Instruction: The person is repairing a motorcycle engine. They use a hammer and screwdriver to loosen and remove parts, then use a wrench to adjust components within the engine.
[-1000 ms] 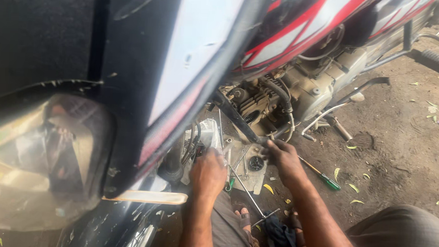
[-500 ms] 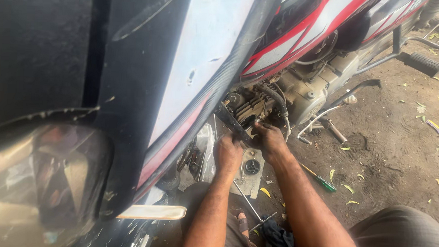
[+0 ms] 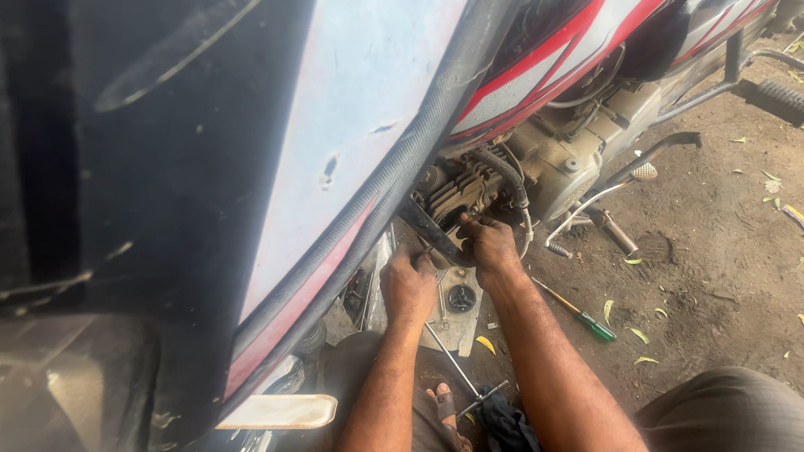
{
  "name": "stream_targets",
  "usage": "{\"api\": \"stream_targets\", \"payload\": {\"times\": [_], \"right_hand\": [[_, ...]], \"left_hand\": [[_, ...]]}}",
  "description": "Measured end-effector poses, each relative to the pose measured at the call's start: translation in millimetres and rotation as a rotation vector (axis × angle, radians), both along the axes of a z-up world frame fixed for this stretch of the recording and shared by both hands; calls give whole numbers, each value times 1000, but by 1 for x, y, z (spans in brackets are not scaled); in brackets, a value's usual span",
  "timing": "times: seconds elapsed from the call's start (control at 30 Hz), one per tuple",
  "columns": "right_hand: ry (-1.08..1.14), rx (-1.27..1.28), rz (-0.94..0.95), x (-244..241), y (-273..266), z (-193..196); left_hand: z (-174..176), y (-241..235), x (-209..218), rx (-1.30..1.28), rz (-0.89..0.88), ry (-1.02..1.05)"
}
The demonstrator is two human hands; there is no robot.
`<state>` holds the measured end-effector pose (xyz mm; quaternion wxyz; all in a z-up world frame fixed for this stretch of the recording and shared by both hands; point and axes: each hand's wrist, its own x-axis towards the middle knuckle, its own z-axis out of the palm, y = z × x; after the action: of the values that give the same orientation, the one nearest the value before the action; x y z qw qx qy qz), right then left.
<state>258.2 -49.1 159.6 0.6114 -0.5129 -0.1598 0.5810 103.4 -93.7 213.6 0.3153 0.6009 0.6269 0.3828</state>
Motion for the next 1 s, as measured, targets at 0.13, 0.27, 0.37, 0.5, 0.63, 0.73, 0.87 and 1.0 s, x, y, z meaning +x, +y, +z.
{"api": "stream_targets", "payload": {"times": [0.13,0.27,0.37,0.5,0.63,0.73,0.87,1.0], "right_hand": [[-19,-84,-40,-2,-2,5],[22,-50,-71,-4,1,7],[1,-39,-87,-4,-1,2],[20,15,-76,-7,0,0],[-5,17,-24,-7,-8,9],[-59,68,155,20,-38,5],[-93,-139,353,87,-103,-57],[-473,-476,282,124,-144,-192]], "left_hand": [[-5,1,-1,-3,1,7],[-10,5,0,-37,-1,17],[-15,8,4,-54,-5,69],[-22,13,6,-126,-10,52],[-32,12,7,93,24,-171],[-34,6,3,142,57,-283],[-21,1,-31,321,162,-27],[-20,-15,-31,347,43,-183]]}}
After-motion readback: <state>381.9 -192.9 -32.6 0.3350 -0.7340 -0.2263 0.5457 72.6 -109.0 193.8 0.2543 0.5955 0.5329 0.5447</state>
